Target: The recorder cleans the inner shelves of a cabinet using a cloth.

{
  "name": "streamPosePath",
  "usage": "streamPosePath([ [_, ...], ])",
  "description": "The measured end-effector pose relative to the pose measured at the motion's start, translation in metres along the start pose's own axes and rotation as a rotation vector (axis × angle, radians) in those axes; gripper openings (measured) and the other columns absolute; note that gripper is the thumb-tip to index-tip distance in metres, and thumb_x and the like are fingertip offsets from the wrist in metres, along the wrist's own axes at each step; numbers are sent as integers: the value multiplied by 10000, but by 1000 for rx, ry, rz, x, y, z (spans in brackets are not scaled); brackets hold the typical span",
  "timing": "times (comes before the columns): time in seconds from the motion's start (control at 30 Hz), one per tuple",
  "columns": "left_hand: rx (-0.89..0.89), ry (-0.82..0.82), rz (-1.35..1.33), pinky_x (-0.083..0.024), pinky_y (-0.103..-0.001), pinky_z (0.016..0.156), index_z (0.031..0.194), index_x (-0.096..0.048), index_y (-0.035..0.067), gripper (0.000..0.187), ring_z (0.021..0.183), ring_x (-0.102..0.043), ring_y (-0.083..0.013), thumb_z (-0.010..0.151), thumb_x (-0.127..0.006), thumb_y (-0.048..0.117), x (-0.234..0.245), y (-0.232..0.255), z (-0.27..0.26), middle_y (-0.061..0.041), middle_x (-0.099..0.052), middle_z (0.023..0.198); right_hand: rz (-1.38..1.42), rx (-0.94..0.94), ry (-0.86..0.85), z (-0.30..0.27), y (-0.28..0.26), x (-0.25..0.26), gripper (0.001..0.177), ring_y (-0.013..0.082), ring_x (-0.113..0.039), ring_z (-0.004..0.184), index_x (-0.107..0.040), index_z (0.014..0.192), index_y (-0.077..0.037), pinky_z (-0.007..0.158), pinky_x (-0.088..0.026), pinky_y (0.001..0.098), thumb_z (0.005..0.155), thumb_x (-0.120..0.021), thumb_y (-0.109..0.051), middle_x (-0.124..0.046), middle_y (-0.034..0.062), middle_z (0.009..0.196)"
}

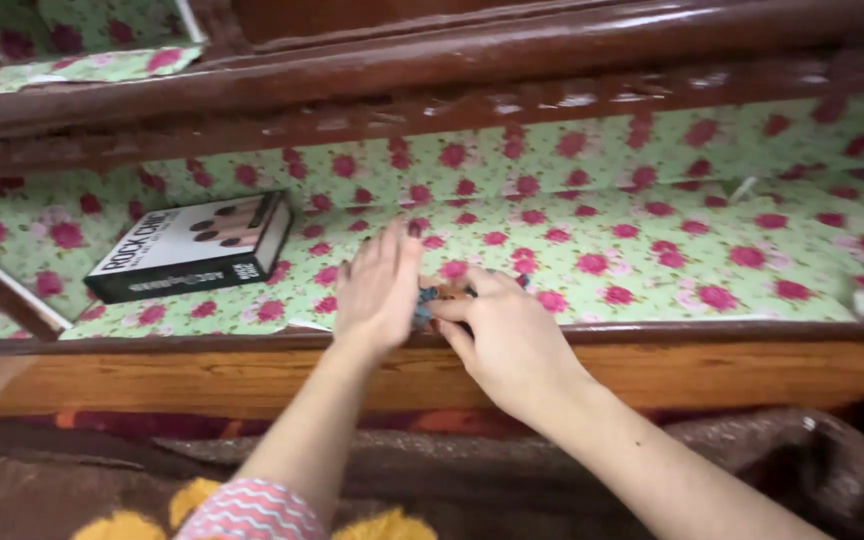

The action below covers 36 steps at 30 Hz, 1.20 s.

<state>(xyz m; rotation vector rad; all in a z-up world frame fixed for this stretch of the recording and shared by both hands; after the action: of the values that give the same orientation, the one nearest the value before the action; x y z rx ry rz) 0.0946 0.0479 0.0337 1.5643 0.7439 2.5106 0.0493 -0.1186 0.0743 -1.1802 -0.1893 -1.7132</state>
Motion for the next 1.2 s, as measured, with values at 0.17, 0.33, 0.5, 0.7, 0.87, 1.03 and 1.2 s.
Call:
streamPosePath([
  [0.17,22,-150,67,-121,-553,1261,1624,-216,217,765,1563,-226,-258,980,-189,630,-3,7,-4,-93,-271,1676,-79,-50,74,-33,58,49,232,327,-672,1021,-792,1072,-104,910,-556,442,895,-676,-196,-697,143,1074],
  [0.33,-139,-343,467,-66,-534,1236,1628,-109,228,832,1557,-99,-277,947,-255,683,-23,29,-22,-69,-108,1693,-263,-249,121,-84,143,122,254,341,-672,1011,-788,1093,-102,886,-563,459,894,-686,-220,-687,165,1063],
  [0.5,-64,-280,551,-153,-643,1215,1591,-259,146,712,1552,-213,-285,1001,-297,542,-25,33,-16,-101,-224,1678,-442,-372,189,-127,209,180,289,358,-684,961,-795,1144,-128,886,-573,456,899,-694,-242,-694,178,987],
  [0.7,-146,-293,596,-311,-572,1193,1473,-429,51,604,1442,-420,-342,1012,-367,437,-38,126,-23,-185,-419,1573,-474,-485,-14,-118,205,165,239,280,-716,872,-760,1164,-154,732,-645,391,974,-620,-190,-698,111,1032],
  [0.87,-277,-215,358,-240,-524,1210,1546,-327,55,649,1507,-289,-309,997,-337,402,-112,167,-3,-164,-299,1635,-270,-128,85,-74,171,127,259,332,-703,920,-782,1102,-117,813,-605,455,866,-681,-150,-715,128,1024],
  [1.03,-197,-280,307,-145,-475,1258,1595,-238,66,676,1562,-163,-285,1019,-264,419,-121,175,7,-132,-190,1686,-263,-135,47,-13,221,99,217,360,-705,947,-785,1092,-125,861,-595,478,919,-661,-167,-707,162,1068],
  [1.2,-197,-298,259,-86,-481,1248,1592,-204,55,722,1567,-93,-293,1005,-262,471,-114,177,0,-130,-146,1687,-334,-412,-16,25,308,91,297,376,-731,937,-737,1260,-184,955,-567,466,1003,-617,-270,-741,220,1086],
])
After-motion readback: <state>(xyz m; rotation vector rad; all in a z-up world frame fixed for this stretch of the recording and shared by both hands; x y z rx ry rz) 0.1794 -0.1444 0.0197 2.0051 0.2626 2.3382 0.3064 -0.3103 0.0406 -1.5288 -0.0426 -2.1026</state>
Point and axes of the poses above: each hand's wrist, its own z-axis towards the middle knuckle, its own x-axis out of the back of the hand, y = z × x, the point moved 9 cm from there along z, towards the middle knuckle
